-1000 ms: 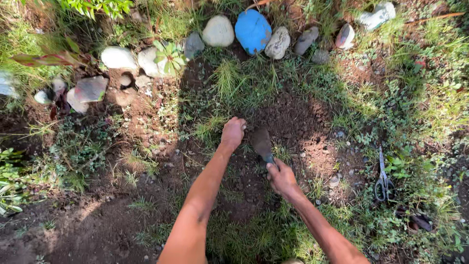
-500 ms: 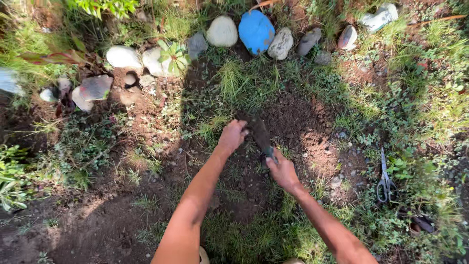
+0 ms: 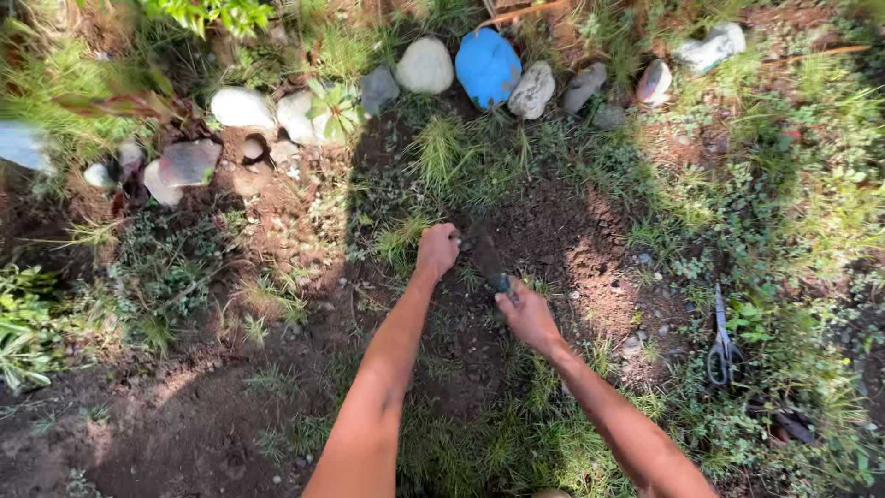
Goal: The person uses a small hand hoe to loosen soil and uproot weeds in a garden bed. They also use scissors to cut grass and weeds near a blue painted rock and other stones. The person removes the uprooted weeds by hand and places them on the ground.
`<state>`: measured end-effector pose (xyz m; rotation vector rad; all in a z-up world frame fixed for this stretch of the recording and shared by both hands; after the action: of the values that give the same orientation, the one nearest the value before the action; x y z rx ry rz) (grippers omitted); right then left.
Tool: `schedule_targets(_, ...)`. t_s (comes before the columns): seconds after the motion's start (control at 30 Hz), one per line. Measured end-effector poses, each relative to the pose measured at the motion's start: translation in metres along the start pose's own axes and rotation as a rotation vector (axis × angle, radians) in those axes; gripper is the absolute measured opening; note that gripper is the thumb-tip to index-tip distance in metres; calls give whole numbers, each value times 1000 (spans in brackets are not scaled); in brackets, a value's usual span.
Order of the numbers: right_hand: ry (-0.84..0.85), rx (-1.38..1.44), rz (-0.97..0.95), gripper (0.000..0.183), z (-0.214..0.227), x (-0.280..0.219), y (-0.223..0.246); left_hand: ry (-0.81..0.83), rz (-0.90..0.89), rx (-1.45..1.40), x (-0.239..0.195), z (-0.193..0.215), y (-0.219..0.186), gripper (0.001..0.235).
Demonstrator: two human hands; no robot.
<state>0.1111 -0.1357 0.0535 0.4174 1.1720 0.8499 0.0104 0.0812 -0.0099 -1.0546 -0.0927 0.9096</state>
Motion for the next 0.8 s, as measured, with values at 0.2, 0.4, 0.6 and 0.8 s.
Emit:
schedule_targets(0.2, 192, 592, -180, 60, -28, -22, -37, -24, -52, -21, -6, -4, -8, 16)
schedule_targets(0.4, -43, 36, 8, 54, -6, 26, -9, 11, 37, 89, 10, -15, 8, 13)
schedule_targets(0.6, -16, -44, -10, 40, -2, -13, 7, -21, 18, -58, 8, -11, 18, 17)
schedule_targets(0.8, 163, 494, -63, 41, -33, 8, -19, 8, 79, -110, 8, -22, 29, 17)
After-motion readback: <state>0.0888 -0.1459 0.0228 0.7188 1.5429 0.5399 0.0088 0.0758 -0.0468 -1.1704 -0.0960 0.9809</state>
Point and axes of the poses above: each hand's wrist, its own x-axis towards the middle knuckle, its own z-axis out of the back of the hand, y = z × x, the point moved 10 cm from there along x, towards the middle knuckle, and after that the axes turned 15 degrees about y, right-handed, at the moved point
